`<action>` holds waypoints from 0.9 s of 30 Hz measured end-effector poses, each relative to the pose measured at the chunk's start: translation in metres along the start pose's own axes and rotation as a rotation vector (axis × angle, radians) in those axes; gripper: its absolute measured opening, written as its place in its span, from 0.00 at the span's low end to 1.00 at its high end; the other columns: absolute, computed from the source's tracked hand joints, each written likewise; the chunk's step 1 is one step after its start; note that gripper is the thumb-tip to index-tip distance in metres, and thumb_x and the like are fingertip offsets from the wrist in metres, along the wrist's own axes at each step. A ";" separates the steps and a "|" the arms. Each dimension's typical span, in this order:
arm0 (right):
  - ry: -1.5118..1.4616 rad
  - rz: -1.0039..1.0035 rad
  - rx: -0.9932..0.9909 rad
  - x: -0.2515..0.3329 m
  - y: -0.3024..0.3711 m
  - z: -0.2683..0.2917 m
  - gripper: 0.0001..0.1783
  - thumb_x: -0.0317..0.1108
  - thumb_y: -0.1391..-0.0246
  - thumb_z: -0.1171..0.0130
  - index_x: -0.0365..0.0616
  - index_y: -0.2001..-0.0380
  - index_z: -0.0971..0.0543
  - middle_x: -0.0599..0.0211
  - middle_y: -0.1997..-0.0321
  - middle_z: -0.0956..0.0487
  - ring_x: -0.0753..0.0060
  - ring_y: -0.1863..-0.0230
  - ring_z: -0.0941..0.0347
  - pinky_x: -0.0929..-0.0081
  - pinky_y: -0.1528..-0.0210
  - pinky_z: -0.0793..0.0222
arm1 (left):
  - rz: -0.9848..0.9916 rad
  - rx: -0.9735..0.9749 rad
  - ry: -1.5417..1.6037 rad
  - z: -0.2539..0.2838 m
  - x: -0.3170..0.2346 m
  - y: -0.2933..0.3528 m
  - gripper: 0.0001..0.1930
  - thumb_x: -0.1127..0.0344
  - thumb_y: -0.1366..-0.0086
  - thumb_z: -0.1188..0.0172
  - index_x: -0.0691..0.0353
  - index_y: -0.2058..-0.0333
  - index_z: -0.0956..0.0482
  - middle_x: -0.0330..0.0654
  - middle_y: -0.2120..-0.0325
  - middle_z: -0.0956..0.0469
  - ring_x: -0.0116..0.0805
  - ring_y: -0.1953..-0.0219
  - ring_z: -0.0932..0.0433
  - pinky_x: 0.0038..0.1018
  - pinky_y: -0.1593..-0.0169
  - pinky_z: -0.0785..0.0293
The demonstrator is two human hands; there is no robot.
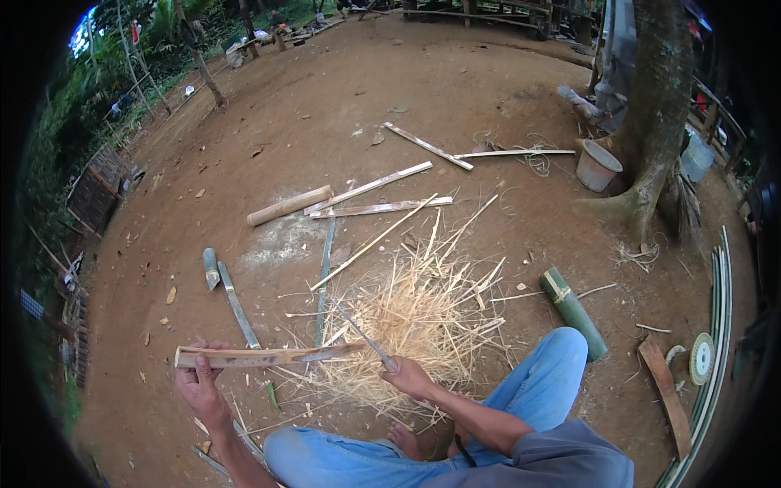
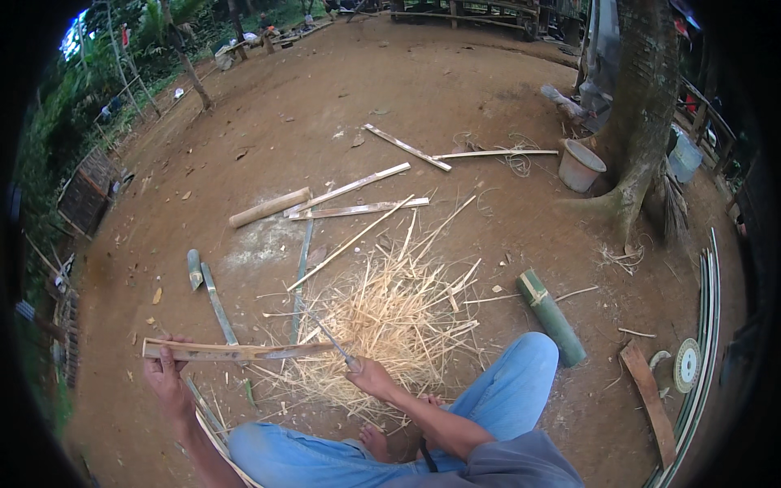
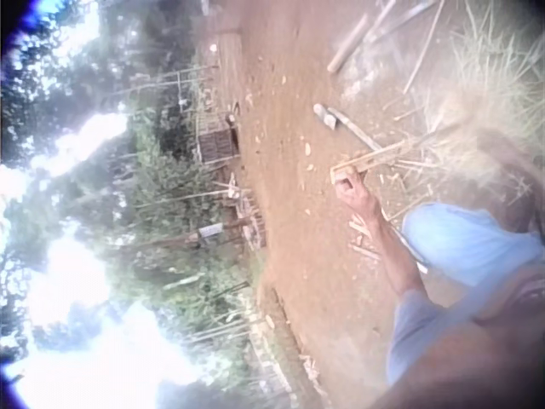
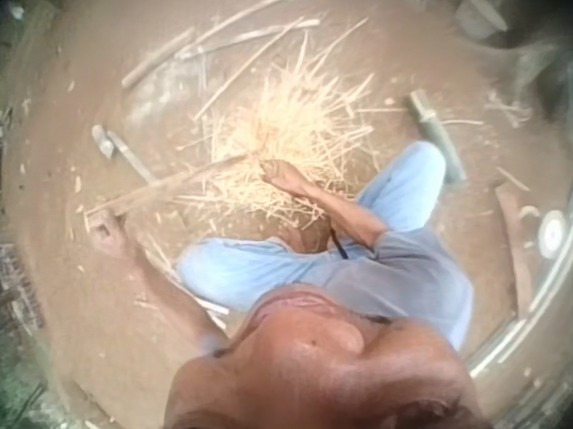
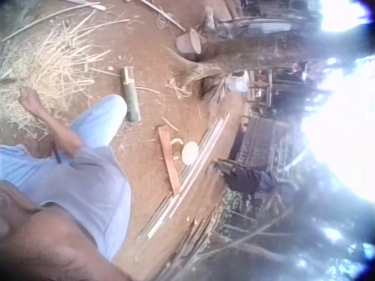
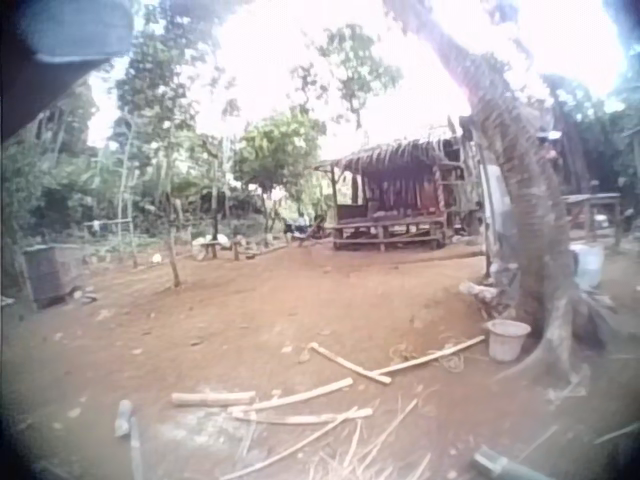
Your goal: The person sits on the ground and uses a machete to shave thin strips of bamboo. They hold the bamboo piece in their left hand and repeatedly scrape the blade against it to produce fine shavings, which accumulate on the ground. The person occasionally pauses to inspect the bamboo or adjust their grip.
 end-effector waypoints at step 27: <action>-1.479 0.287 -0.494 0.203 0.109 0.000 0.18 0.45 0.34 0.51 0.40 0.55 0.32 0.55 0.58 0.24 0.60 0.55 0.26 0.56 0.49 0.27 | 0.232 0.700 -0.541 0.194 0.008 0.140 0.36 0.58 0.40 0.34 0.57 0.36 0.38 0.53 0.40 0.33 0.49 0.42 0.28 0.39 0.41 0.32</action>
Point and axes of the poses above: each hand's wrist, its own y-axis away from the middle knuckle, its own z-axis out of the back of the hand, x = y × z, the point moved 2 cm from there along -y, towards the middle knuckle
